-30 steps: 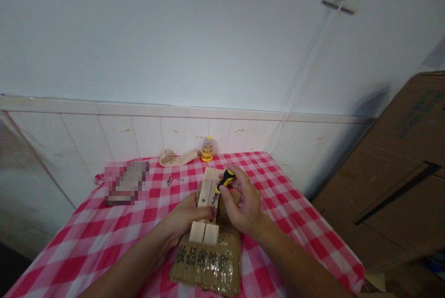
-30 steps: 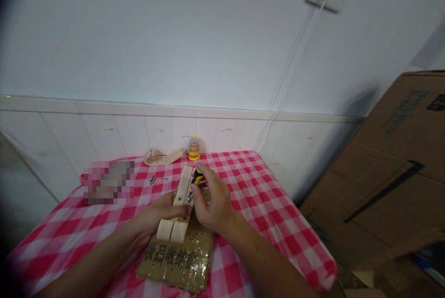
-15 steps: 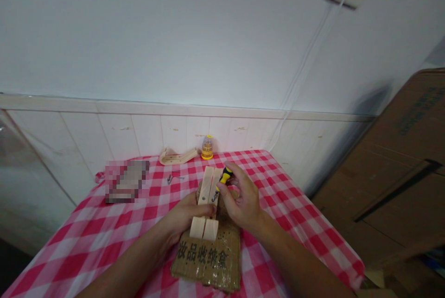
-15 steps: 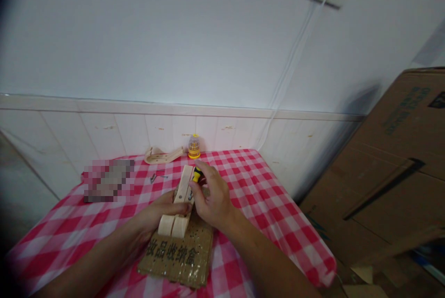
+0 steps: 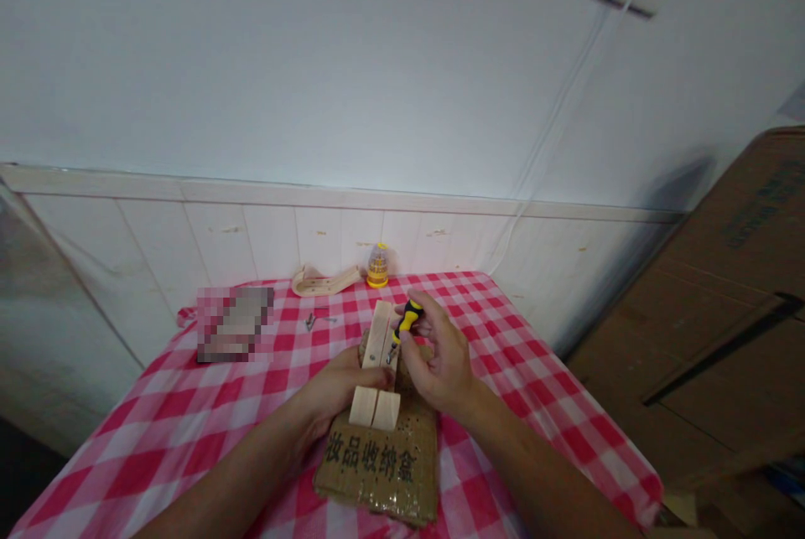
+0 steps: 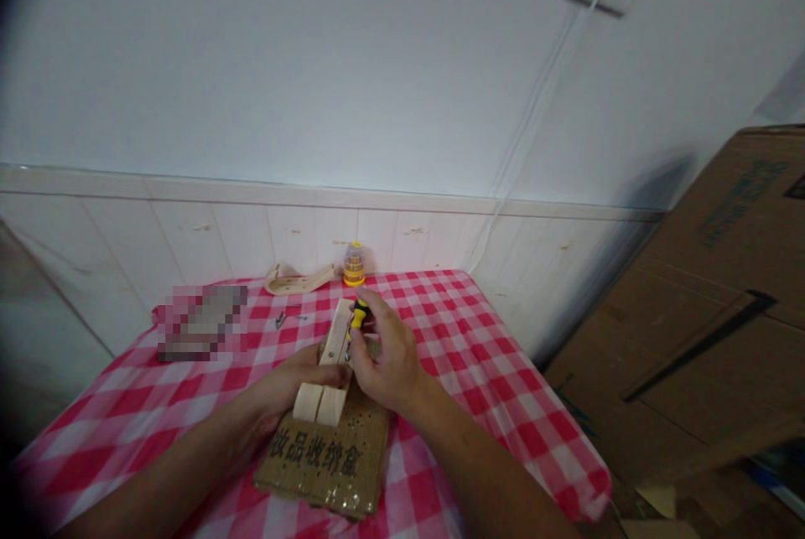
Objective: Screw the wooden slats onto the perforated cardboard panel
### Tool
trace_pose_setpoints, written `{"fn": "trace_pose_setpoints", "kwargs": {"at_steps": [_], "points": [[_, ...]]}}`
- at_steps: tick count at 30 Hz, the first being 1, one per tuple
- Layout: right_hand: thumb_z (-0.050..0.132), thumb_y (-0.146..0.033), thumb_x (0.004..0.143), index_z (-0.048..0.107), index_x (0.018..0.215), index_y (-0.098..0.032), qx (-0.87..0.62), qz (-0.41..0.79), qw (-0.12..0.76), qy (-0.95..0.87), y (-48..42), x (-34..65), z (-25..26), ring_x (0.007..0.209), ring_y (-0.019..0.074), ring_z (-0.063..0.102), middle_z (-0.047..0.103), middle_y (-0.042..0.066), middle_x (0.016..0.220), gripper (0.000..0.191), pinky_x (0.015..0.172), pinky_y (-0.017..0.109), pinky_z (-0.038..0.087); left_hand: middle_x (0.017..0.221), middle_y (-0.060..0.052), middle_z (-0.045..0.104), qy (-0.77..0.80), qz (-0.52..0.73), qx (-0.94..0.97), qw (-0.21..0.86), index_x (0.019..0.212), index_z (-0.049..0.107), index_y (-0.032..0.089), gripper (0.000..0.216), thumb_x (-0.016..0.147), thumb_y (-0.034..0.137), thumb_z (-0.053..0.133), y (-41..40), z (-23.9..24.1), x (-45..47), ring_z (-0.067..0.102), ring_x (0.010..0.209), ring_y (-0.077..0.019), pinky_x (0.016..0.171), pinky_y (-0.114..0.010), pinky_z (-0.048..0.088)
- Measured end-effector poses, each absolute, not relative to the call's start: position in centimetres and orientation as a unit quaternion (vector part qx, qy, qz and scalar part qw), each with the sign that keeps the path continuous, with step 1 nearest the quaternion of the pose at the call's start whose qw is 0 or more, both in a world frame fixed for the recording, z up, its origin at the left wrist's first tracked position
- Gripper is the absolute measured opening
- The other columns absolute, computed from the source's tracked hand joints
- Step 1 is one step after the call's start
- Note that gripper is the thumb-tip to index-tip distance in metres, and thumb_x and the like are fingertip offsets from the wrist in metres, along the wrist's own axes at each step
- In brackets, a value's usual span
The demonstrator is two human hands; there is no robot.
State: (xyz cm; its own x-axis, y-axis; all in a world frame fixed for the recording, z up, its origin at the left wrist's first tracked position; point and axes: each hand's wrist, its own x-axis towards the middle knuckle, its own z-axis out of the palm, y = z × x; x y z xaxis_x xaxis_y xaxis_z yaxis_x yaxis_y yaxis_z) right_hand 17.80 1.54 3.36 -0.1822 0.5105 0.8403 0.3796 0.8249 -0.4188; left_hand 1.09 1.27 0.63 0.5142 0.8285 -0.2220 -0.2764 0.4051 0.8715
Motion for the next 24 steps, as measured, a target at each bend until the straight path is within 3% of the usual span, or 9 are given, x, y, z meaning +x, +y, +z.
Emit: {"fn": "trace_pose_setpoints", "kwargs": {"at_steps": [7,12,24], "points": [[0.059,-0.011,0.094,0.043,0.153,-0.027,-0.311,0.022,0.568,-0.762,1.68,17.84,3.19,0.103,0.0239,0.076,0.069,0.014,0.134,0.063,0.081,0.036,0.068,0.082,-0.005,0.075,0.336,0.362,0.408,0.768,0.104,0.069,0.014,0.042,0.064,0.019,0.082,1.26,0.61,1.11,0.069,0.068,-0.0195,0.065,-0.029,0.052],[0.061,-0.012,0.094,0.044,0.152,-0.028,-0.316,0.004,0.57,-0.758,1.82,17.84,3.24,0.104,0.024,0.075,0.069,0.013,0.133,0.062,0.083,0.036,0.068,0.079,-0.005,0.073,0.333,0.355,0.414,0.769,0.097,0.07,0.013,0.037,0.063,0.017,0.081,1.3,0.71,1.02,0.069,0.07,-0.0203,0.067,-0.029,0.052],[0.062,-0.012,0.094,0.045,0.151,-0.029,-0.31,-0.021,0.57,-0.761,1.86,17.65,3.5,0.102,0.0246,0.074,0.07,0.012,0.129,0.061,0.08,0.037,0.069,0.077,-0.003,0.072,0.348,0.349,0.418,0.763,0.094,0.07,0.012,0.037,0.061,0.021,0.083,1.23,0.79,1.02,0.066,0.064,-0.0168,0.06,-0.026,0.05]]}}
